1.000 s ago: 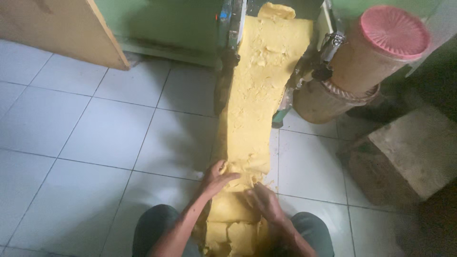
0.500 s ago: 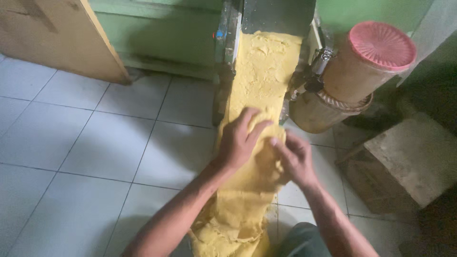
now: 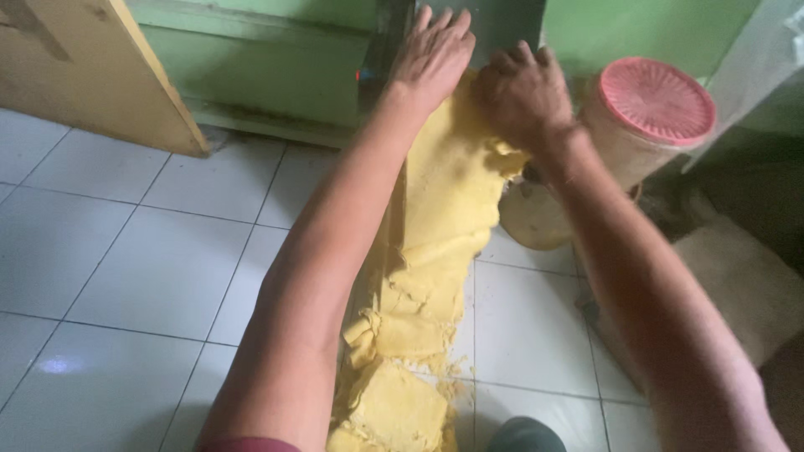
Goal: The person feeds a long sheet of yellow dough through a manual dough sheeter, repeatedly folding and passing it to thin it. They collect the processed dough on the floor and occasionally gather loose crumbs.
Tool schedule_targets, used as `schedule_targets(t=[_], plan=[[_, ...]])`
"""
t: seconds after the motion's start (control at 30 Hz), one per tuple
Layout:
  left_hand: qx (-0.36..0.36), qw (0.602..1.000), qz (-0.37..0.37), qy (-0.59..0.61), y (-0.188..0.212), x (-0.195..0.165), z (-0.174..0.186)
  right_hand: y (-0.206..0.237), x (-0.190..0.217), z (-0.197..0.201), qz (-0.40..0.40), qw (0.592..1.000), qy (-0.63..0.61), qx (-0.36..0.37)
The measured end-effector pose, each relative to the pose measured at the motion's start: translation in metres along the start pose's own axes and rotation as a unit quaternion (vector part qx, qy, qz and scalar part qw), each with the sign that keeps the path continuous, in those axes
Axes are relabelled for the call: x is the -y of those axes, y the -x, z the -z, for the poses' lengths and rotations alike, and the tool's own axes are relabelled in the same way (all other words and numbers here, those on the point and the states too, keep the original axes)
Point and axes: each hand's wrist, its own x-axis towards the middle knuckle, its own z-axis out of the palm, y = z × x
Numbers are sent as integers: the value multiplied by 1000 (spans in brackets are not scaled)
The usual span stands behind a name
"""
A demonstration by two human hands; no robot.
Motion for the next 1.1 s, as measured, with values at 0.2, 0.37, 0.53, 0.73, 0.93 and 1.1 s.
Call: schedule_targets(t=[0.2, 0.37, 0.53, 0.73, 0.93, 1.1], plan=[[186, 976, 34, 105, 4, 20, 0, -21, -42, -16, -51, 973, -145, 172], [155, 984, 9, 91, 10, 14, -2, -19, -35, -14, -19, 995, -78, 64], [168, 976, 57, 127, 12, 16, -8, -13, -36, -7, 17, 988, -84, 130], [220, 960, 106, 136, 15, 14, -15, -9, -35, -8, 42, 993, -112, 13], [97, 979, 91, 154, 16, 10, -19, -8, -29, -6, 41, 996, 5, 76], [84, 981, 53, 165, 21, 11, -17, -10, -34, -13, 8, 985, -153, 81]])
